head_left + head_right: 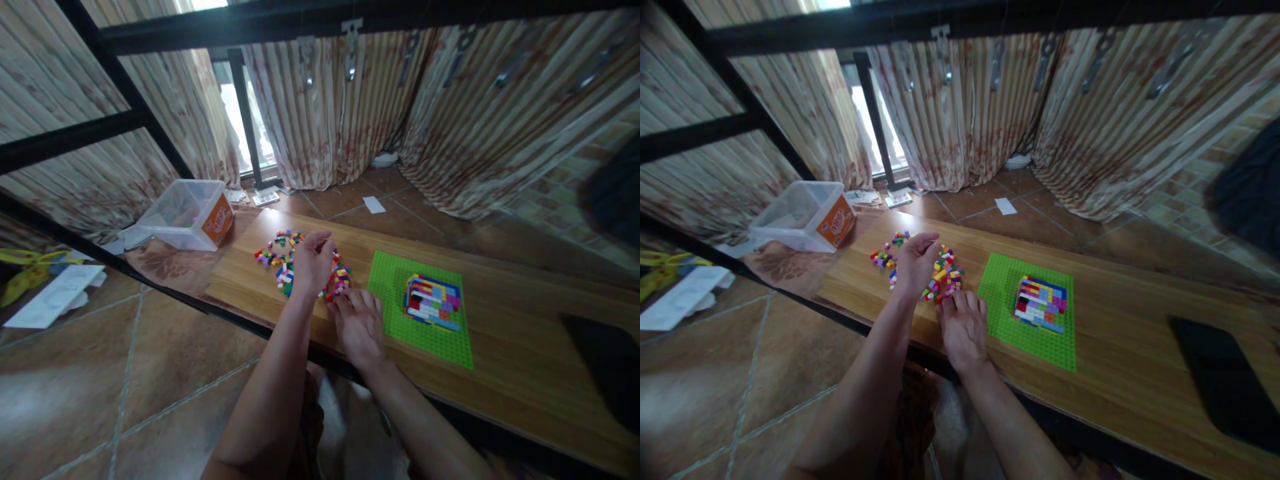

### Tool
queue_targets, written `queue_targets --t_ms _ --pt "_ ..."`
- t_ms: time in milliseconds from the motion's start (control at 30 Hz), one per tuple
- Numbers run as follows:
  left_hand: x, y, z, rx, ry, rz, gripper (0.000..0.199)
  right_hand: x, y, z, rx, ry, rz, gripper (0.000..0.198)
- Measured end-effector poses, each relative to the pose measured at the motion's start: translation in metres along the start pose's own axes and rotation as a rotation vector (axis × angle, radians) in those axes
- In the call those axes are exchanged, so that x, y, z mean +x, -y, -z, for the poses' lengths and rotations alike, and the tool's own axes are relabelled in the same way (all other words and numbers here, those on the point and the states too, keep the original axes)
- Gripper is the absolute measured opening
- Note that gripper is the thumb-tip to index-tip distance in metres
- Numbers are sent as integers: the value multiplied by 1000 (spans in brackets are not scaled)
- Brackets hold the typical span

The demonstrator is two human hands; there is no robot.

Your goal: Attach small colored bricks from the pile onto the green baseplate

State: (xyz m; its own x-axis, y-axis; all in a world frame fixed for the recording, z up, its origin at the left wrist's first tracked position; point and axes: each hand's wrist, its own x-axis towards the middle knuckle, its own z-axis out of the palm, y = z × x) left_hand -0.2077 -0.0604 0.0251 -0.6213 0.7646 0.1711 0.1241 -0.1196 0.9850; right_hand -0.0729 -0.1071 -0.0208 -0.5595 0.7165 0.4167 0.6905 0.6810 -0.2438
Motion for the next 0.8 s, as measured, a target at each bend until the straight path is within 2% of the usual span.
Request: queue_targets --t_ms 200,333,500,633,800 --pt "-2 2 -4 16 12 -9 21 4 -3 1 92 -4 -52 21" --pt "-4 2 -8 18 34 -20 21 7 -7 15 354 -47 -173 27" --pt "-10 6 -15 90 106 -40 22 6 -21 36 655 -64 -292 24" --pt "-21 7 -26 195 220 -82 21 0 -44 47 841 -147 -414 25" --pt "-38 3 -42 301 466 -92 20 -9 -89 66 925 -248 -615 33"
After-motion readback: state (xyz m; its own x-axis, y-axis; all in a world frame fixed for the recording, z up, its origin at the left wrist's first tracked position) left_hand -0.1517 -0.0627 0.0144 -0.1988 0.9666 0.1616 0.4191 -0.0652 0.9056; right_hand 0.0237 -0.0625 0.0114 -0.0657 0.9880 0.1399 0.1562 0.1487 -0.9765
